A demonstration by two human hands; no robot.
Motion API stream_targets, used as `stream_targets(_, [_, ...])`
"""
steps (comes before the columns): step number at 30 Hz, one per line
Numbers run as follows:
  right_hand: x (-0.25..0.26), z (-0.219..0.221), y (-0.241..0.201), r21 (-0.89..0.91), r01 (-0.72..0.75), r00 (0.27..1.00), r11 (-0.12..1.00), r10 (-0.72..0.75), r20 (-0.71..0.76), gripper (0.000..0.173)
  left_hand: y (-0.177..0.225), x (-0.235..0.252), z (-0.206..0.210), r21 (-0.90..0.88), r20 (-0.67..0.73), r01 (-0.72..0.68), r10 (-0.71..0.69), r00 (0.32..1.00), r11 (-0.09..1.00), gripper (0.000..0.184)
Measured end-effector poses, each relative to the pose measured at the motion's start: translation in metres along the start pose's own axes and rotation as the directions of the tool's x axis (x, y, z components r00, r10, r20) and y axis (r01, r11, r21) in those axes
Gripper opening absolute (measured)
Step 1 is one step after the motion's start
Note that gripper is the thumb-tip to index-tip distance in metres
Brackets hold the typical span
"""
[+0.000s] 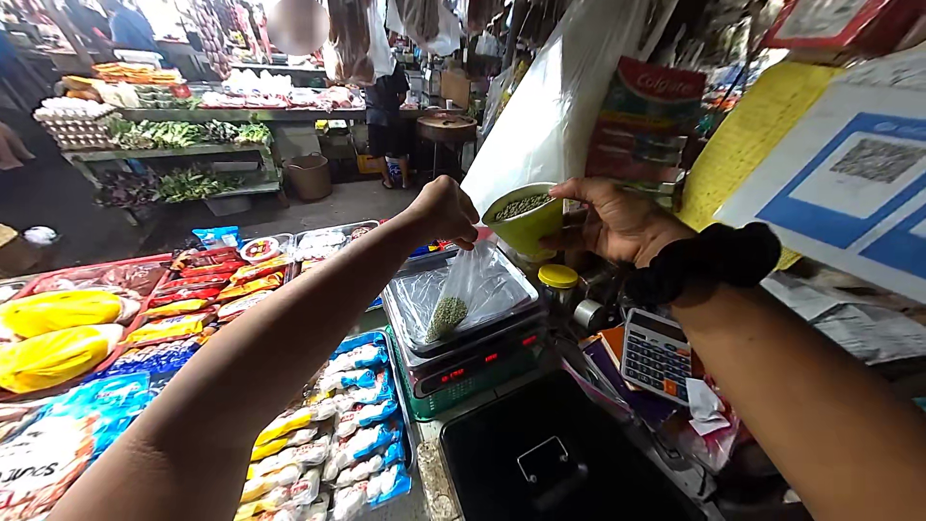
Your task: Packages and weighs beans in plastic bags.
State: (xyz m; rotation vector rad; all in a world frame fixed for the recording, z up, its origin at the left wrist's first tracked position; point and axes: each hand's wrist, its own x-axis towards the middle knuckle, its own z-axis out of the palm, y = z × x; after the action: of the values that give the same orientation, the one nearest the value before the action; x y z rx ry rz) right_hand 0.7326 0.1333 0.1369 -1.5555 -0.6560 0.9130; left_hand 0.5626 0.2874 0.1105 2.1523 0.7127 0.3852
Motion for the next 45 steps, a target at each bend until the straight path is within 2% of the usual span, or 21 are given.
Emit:
stream_targets(18, [0.012, 0.019, -0.031, -0.356, 0.014, 1.000, 0.934, -0.017, -0.004, 0.033, 0.000, -0.002, 0.001, -0.028, -0.016, 0.002, -0.003, 1.000, 1.000, 0.034])
stream_targets(23, [0.015, 0.021, -0.032, -0.341, 0.017, 1.000, 0.940, -0.022, -0.010, 0.037, -0.002, -0.003, -0.001, -0.049, -0.014, 0.001, -0.002, 1.000, 0.999, 0.035])
stream_targets(33, [0.015, 0.022, -0.030, -0.358, 0.028, 1.000, 0.933, -0.027, 0.007, 0.033, -0.006, -0.001, -0.002, -0.053, -0.029, -0.004, 0.002, 1.000, 0.999, 0.039])
stream_targets(41, [0.023, 0.016, -0.014, -0.246, 0.016, 1.000, 0.969, -0.017, -0.003, 0.035, -0.004, -0.004, -0.001, -0.066, -0.033, 0.002, -0.005, 0.999, 0.998, 0.035])
stream_targets(45, [0.025, 0.007, 0.004, -0.095, -0.033, 0.998, 0.995, 0.039, 0.056, 0.043, -0.006, -0.004, -0.002, -0.066, -0.036, -0.003, 0.000, 0.999, 0.998, 0.034])
